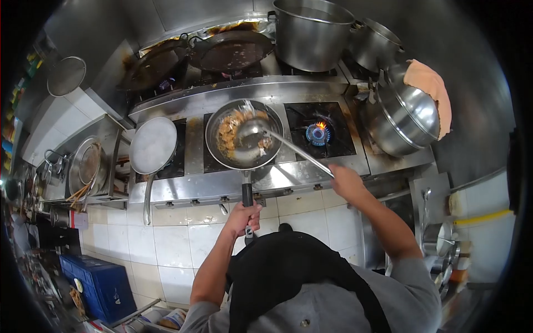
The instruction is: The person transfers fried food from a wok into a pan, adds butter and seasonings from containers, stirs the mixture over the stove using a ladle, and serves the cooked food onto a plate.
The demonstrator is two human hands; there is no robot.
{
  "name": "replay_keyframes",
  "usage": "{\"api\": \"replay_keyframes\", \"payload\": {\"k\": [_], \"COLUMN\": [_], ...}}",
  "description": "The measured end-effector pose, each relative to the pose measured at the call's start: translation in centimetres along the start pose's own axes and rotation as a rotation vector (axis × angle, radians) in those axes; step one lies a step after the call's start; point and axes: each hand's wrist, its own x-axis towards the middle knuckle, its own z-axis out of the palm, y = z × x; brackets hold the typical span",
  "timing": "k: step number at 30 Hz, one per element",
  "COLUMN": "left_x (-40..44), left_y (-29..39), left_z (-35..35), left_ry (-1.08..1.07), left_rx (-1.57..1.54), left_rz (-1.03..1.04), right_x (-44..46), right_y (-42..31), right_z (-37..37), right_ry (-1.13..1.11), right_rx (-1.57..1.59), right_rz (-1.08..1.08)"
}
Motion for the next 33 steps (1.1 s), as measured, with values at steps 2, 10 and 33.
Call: {"api": "replay_keyframes", "payload": {"k": [2,10,33], "left_x": [-0.2,0.0,-0.1], "left_y": [-0.7,-1.1,-3.6], "left_z": [-0.4,1.1,-0.3], "left_ry": [-0.015,0.048,0.079], "left_rx": [0.030,-0.037,0.090], "left_rz": [-0.007,-0.024,0.039], "right_x": [0.7,-5.9,-1.9], "right_y": [-0.4,-1.7,-3.3], "right_z": [-0.5,-0.8,2.6], "right_ry": [0.070,-0.209,0.076], "right_rx": [0.012,0.195,0.109], "right_rz": [0.001,-0.042,0.011]}}
